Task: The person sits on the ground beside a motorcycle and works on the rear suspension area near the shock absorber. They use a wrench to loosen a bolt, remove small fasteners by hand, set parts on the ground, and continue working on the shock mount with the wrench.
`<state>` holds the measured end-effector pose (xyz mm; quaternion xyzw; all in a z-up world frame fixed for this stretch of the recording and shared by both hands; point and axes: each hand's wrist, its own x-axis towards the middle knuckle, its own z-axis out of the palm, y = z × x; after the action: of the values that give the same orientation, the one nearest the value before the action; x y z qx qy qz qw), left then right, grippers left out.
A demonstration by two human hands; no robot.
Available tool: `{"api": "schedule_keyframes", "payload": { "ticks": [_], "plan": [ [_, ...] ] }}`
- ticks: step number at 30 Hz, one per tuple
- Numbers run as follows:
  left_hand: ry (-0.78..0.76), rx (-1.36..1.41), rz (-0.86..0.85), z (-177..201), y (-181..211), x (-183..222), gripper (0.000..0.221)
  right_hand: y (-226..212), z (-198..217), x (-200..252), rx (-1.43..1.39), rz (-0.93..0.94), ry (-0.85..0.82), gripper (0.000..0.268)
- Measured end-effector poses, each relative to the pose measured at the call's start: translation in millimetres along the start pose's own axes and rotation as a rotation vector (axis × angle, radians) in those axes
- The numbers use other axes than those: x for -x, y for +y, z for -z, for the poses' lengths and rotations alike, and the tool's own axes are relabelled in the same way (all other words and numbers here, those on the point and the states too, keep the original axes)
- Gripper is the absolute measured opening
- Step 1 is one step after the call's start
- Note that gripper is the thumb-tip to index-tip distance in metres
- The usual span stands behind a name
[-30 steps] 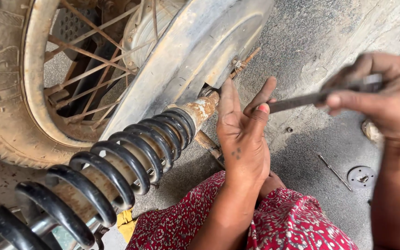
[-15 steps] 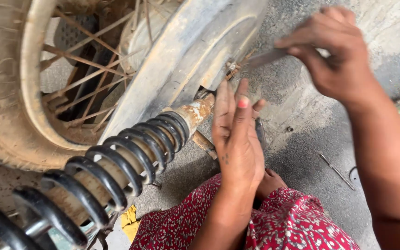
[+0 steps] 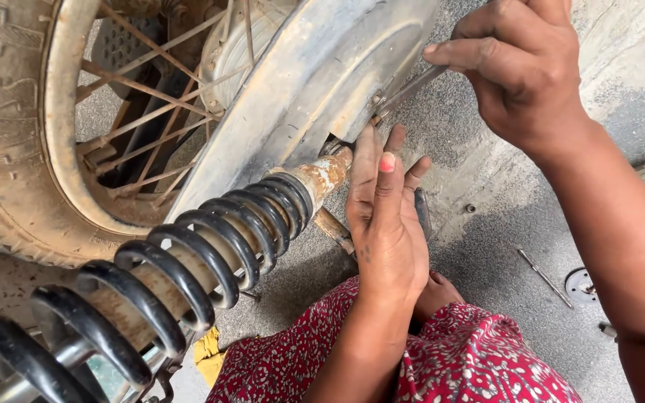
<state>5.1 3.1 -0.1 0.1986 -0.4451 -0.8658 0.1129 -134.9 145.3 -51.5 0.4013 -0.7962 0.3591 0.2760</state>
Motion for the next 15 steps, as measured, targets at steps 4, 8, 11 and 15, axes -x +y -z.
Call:
{"api": "schedule_keyframes", "payload": {
  "ticks": [4,8,11,15],
  "plan": [
    [0.003,-0.010,-0.004,2,-3,0,0.080,17,-6,11,-0.055,-0.044,-0.041,0.030],
    [-0.017,-0.023,-0.019,3,-4,-1,0.079,24,-2,1,-0.188,-0.004,-0.079,0.027],
    [-0.013,-0.025,-0.019,1,-5,-1,0.079,23,0,-4,-0.170,0.032,-0.096,0.028],
    [0.009,-0.022,-0.013,2,-7,1,0.078,15,-13,1,-0.288,-0.100,-0.043,0.022]
  ]
}}
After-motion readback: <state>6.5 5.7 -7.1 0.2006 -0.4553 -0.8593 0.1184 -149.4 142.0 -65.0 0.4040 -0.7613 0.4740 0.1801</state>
